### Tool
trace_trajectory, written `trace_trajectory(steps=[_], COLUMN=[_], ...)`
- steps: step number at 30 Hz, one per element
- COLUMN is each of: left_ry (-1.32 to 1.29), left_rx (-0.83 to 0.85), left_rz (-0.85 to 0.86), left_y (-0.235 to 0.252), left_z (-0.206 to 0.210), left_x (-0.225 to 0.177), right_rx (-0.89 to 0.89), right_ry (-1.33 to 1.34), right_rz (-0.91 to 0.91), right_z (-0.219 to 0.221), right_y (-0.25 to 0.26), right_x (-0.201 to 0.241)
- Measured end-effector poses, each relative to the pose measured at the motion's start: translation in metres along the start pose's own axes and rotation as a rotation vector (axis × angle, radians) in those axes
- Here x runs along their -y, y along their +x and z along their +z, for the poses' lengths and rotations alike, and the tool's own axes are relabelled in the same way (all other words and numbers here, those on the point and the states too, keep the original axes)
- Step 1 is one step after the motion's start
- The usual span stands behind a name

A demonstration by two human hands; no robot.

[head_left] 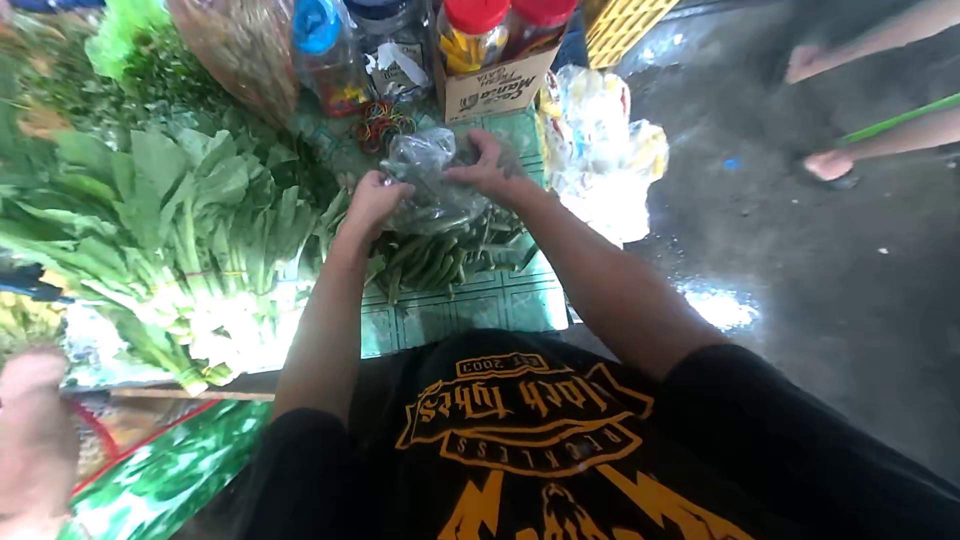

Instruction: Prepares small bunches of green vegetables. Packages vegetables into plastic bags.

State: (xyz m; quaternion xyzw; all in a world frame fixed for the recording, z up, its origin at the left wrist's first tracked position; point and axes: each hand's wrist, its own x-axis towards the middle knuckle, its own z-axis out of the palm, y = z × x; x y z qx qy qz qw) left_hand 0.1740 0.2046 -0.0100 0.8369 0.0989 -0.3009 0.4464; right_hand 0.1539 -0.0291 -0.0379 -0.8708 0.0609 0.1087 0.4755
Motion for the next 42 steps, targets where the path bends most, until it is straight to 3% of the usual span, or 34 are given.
trace_trajectory(steps=[5, 10, 13, 16, 18, 22, 25, 29, 31, 34, 36, 39, 42], left_ry=[-0.448, -0.441, -0.571, -0.802, -0.868, -0.799, -0.790, -0.840, -0.898, -1.089, -1.162, -1.028, -0.435], left_rx=[-0.090, -0.102, -0.175, -0.290, -0.330, -0.285, -0.288, -0.269, -0.233, -0.214, -0.217, -0.197, -0.203], left_rz=[0.018, 0.196, 0.247, -0.072, -0.152, 0.022, 0.124, 0.259, 0.242, 0.226, 0.249, 0.286, 0.344], left_y=[0.005, -0.034, -0.054, -0.046, -0.036, -0.058, -0.065, -0.057, -0.054, -0.049, -0.042, -0.035, -0.057], left_z=[0.014, 0.016, 0.022, 0.020, 0.019, 0.025, 0.032, 0.029, 0.028, 0.014, 0.007, 0.004, 0.004], left_x=[0.016, 0.013, 0.024, 0.035, 0.045, 0.021, 0.008, -0.025, -0.031, -0.054, -0.057, -0.050, -0.007], right_rx=[-0.039, -0.115, -0.232, -0.167, -0.109, -0.116, -0.007, -0.015, -0.026, -0.126, -0.013, 0.031, 0.110], right_ry=[-0.180, -0.375, -0.429, -0.239, 0.008, 0.383, 0.118, 0.127, 0.107, 0.357, 0.379, 0.725, 1.155], right_rz=[-0.061, -0.092, -0.119, -0.070, -0.004, -0.135, -0.127, -0.214, -0.197, -0.109, 0.038, 0.269, 0.349], right_z=[0.000, -0.008, -0.015, -0.027, -0.027, -0.030, -0.024, 0.000, 0.009, -0.008, -0.015, -0.022, 0.013], right_y=[0.002, -0.018, -0.035, -0.024, -0.019, -0.019, -0.019, -0.009, -0.007, -0.006, 0.001, 0.001, -0.014], right_x=[-0.031, -0.024, -0.019, -0.026, -0.032, -0.002, -0.006, -0.023, -0.026, 0.004, 0.008, 0.008, 0.022])
